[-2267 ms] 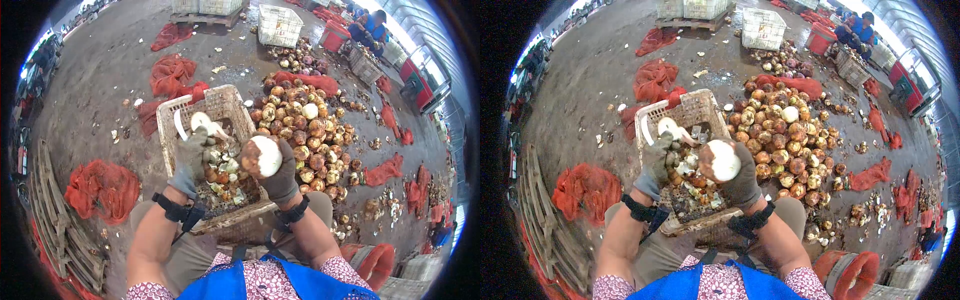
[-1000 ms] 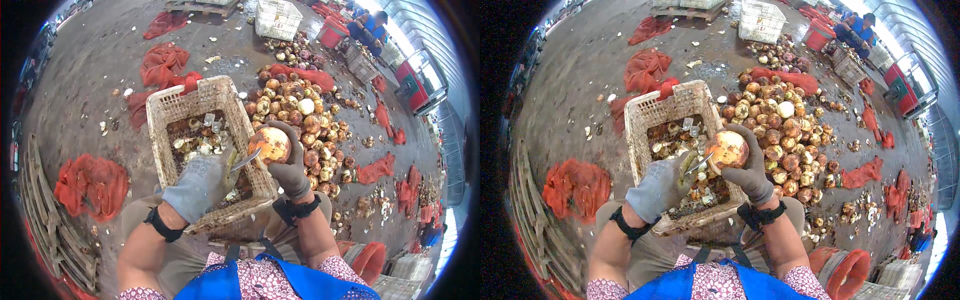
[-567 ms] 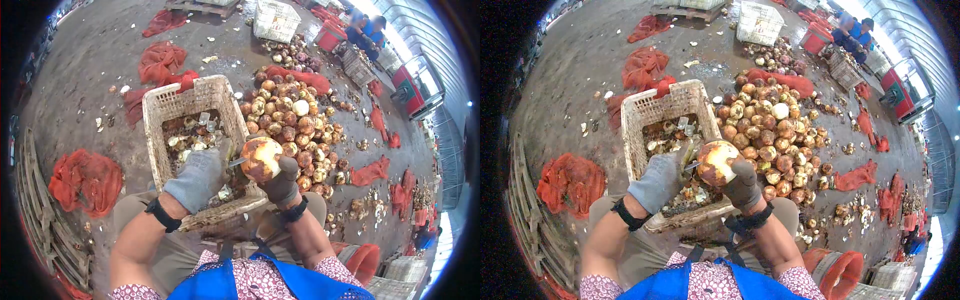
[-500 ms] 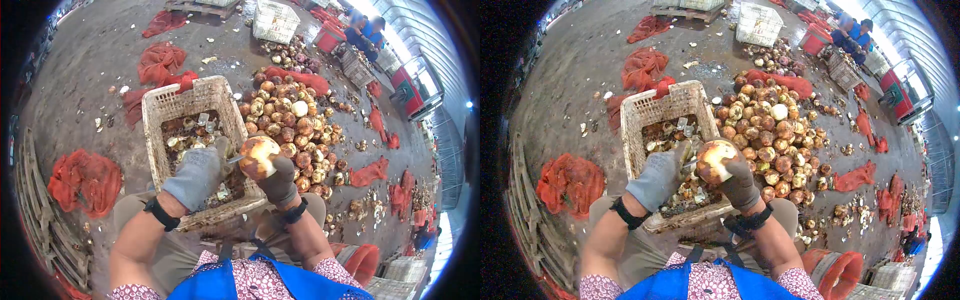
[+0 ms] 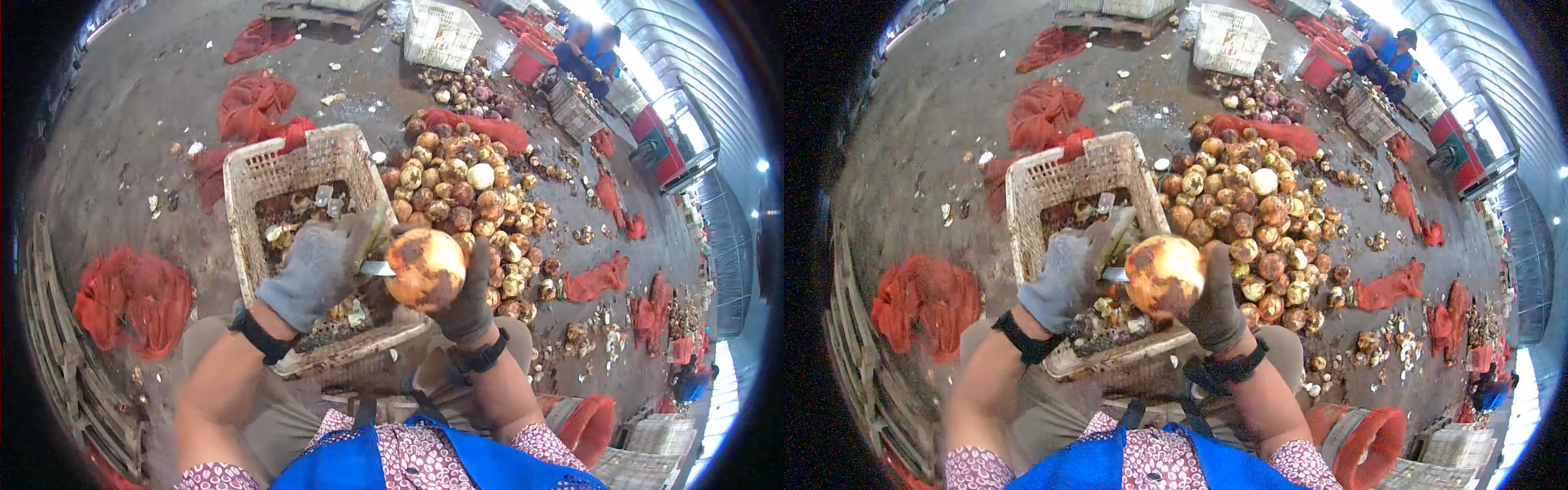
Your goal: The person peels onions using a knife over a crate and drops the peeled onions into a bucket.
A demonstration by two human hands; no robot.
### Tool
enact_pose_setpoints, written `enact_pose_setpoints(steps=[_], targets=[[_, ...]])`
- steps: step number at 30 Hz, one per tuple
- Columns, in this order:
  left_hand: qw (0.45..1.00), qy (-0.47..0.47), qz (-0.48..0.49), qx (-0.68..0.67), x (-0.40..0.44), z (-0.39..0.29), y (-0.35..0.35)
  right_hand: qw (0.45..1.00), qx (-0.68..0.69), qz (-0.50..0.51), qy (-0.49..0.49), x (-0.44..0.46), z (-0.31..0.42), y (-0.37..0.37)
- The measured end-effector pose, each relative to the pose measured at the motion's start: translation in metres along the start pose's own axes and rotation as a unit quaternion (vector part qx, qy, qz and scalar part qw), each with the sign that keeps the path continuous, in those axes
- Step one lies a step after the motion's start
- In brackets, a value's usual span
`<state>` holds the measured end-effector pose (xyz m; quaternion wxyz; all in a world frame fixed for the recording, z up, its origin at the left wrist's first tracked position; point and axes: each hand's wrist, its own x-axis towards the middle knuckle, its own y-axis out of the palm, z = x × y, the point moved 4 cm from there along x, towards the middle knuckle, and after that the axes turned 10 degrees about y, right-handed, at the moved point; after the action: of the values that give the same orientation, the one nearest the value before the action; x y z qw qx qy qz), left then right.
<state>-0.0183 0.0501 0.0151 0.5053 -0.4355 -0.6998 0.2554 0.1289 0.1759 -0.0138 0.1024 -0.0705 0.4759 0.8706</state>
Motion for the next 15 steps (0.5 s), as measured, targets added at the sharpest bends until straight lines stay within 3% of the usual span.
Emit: enact_pose_setpoints(steps=[1, 3, 4, 7, 9, 10, 12, 13, 14, 15], targets=[[1.0, -0.015, -0.011, -0.012, -0.002, 0.006, 0.005, 0.938, -0.308, -0.08, -0.136, 0.0, 0.017, 0.01], [0.999, -0.032, 0.009, 0.009, -0.002, 0.007, 0.012, 0.901, -0.36, -0.113, -0.215, 0.005, 0.025, 0.037], [0.997, -0.061, 0.031, 0.025, -0.002, 0.007, 0.015, 0.92, -0.302, -0.056, -0.245, 0.001, 0.023, 0.04], [0.988, -0.05, 0.1, 0.111, 0.003, 0.0, 0.01, 0.908, -0.331, -0.135, -0.217, -0.001, 0.018, 0.026], [0.972, -0.06, 0.148, 0.174, 0.002, 0.005, 0.015, 0.992, -0.113, -0.047, -0.032, 0.002, 0.01, 0.028], [0.971, -0.06, 0.149, 0.175, 0.001, 0.007, 0.018, 0.992, -0.112, -0.046, -0.032, 0.004, 0.009, 0.028], [0.966, -0.148, 0.206, -0.056, -0.008, 0.015, 0.034, 0.968, -0.205, -0.127, -0.071, 0.004, 0.008, 0.022], [0.981, -0.099, 0.138, -0.095, -0.012, 0.013, 0.041, 0.92, -0.344, -0.158, -0.099, 0.003, 0.016, 0.02], [0.98, -0.1, 0.139, -0.097, -0.022, 0.015, 0.049, 0.92, -0.343, -0.16, -0.097, 0.001, 0.02, 0.015], [0.958, -0.119, 0.118, -0.231, -0.025, 0.007, 0.044, 0.905, -0.39, -0.129, -0.109, 0.0, 0.023, 0.014]])
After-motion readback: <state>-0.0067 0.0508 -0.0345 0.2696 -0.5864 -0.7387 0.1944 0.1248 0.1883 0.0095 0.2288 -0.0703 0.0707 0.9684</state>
